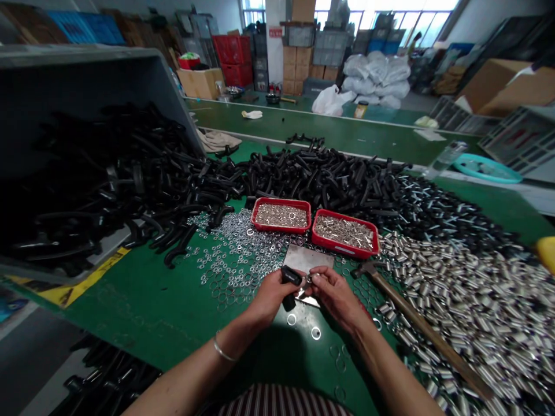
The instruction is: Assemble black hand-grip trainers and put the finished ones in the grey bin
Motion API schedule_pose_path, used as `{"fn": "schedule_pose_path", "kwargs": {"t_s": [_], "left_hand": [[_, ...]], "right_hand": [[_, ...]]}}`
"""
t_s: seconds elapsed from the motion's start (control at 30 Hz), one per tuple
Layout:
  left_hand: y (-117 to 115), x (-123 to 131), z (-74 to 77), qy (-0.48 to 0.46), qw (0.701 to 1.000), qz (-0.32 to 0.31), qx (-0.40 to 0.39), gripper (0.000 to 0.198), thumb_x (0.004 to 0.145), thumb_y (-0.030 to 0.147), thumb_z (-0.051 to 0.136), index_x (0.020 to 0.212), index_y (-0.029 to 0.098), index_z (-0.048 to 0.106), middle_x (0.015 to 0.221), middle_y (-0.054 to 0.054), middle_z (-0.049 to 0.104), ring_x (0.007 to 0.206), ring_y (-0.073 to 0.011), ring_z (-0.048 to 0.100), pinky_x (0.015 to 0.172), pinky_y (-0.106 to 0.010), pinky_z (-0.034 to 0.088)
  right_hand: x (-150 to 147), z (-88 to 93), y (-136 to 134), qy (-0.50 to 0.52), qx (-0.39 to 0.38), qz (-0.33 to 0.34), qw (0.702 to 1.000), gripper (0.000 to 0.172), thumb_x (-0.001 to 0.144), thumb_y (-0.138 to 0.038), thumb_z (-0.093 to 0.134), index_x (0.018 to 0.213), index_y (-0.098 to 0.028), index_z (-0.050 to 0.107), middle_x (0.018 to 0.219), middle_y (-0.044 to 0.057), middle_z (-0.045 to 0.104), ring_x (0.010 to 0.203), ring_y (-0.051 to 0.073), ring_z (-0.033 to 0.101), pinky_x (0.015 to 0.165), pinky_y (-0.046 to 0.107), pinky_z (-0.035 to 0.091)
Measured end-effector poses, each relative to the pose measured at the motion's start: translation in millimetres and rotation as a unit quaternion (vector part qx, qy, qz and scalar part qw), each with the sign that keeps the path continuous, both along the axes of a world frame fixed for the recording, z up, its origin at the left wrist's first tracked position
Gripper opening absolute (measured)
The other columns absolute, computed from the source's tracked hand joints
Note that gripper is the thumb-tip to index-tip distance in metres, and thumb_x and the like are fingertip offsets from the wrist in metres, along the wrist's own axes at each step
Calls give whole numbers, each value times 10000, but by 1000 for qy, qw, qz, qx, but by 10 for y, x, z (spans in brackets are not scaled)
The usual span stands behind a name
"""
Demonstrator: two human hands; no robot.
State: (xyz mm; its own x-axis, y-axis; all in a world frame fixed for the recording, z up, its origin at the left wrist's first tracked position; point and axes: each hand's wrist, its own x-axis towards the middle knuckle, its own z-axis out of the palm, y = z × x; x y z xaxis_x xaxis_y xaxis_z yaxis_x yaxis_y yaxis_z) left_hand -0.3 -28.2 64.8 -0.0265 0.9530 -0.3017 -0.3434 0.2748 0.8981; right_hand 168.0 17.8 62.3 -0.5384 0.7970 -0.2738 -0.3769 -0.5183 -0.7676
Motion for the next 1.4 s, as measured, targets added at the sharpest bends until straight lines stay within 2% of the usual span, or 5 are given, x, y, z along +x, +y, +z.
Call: {"fn": "schedule_pose_path", "kwargs": {"t_s": [0.27, 0.43, 1.1, 1.3, 1.4], "left_hand": [[-25, -186, 95, 168, 984, -57, 14, 285, 712, 178, 680, 995, 152, 693, 806, -21, 662, 640, -118, 563, 585, -215, 414], [61, -406, 116, 62, 995, -64, 39, 500, 707, 133, 643, 1188, 234, 551, 1104, -35, 624, 697, -94, 581, 612, -214, 454], [157, 154, 109, -91, 995, 2, -29, 352, 679, 171, 659, 967, 209, 460, 626, 79, 511, 488, -64, 468, 483, -181, 347], [-21, 104, 284, -109, 958, -265, -33, 512, 701, 254, 788, 1115, 214, 489, 809, 8, 625, 457, -37, 430, 462, -202, 313], [-72, 75, 306, -172, 945, -276, -42, 424, 804, 459, 716, 1086, 203, 531, 941, -65, 655, 472, -43, 448, 467, -219, 330]], "right_hand": [[77, 25, 89, -85, 40, 2, 996, 316, 781, -367, 801, 1009, -187, 677, 924, 40, 715, 804, 175, 701, 835, 355, 560], [256, 248, 209, -209, 220, -65, 950, 256, 817, -368, 758, 1016, -249, 650, 947, 13, 718, 851, 181, 687, 846, 346, 533], [-207, 213, -215, -199, 181, -201, 942, 253, 819, -384, 732, 999, -254, 612, 878, 13, 683, 765, 195, 630, 716, 323, 512], [-65, 212, -36, -179, 179, -102, 962, 241, 802, -424, 741, 900, -222, 652, 822, -3, 648, 674, 143, 576, 609, 263, 465], [1, 161, 33, -156, 148, 4, 977, 300, 866, -506, 656, 965, -224, 621, 693, -36, 592, 523, 120, 508, 484, 242, 398]]}}
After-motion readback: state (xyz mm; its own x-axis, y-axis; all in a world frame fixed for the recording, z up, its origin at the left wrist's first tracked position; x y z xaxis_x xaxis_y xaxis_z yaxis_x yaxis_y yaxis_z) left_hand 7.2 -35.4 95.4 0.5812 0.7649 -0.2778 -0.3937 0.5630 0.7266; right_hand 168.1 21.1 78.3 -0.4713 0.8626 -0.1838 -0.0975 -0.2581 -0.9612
